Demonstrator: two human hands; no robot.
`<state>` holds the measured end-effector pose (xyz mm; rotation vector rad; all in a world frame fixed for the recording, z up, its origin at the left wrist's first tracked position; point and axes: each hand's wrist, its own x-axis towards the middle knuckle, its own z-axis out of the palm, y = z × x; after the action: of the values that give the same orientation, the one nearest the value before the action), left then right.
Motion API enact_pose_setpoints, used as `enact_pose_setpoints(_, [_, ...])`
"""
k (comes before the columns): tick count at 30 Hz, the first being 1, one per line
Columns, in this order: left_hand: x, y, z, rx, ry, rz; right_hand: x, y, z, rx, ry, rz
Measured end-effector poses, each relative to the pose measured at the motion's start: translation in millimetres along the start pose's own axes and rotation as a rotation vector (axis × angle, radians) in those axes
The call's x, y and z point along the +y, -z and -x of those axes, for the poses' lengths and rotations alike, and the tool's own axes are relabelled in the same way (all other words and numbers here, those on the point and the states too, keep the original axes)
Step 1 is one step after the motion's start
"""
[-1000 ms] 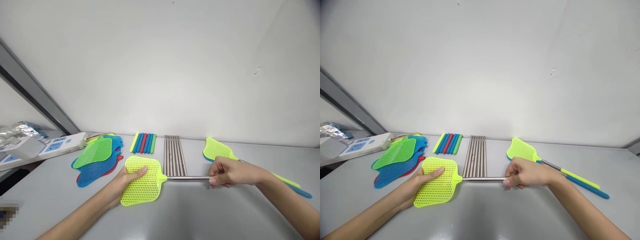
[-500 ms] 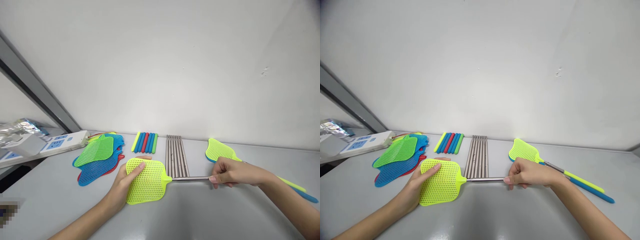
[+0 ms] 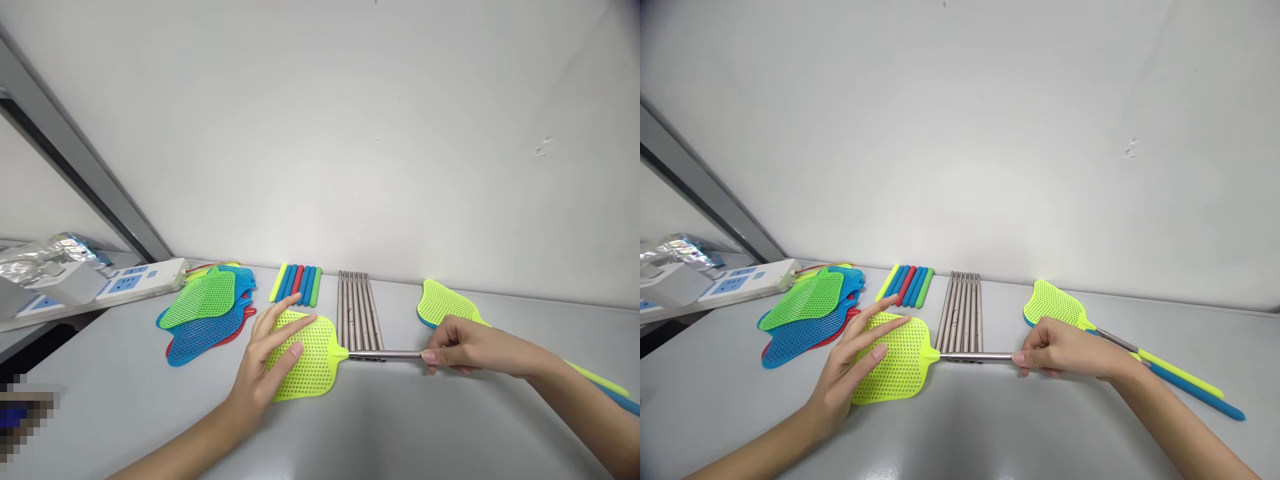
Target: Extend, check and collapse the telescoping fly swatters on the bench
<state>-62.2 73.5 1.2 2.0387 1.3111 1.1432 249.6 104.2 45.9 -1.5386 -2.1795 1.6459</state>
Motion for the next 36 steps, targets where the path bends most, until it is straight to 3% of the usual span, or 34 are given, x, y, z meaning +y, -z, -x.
enact_pose_setpoints(19, [-1.3, -0.1, -6.3, -0.06, 0.158, 0.153, 7.2, -5.0, -3.7, -0.058, -0.048, -0.092])
enact_pose_setpoints(36, [-7.7, -6.2, -8.6, 0.085, 0.279, 0.21, 7.3, -9.2, -6.1, -0.039, -0.062, -0.084])
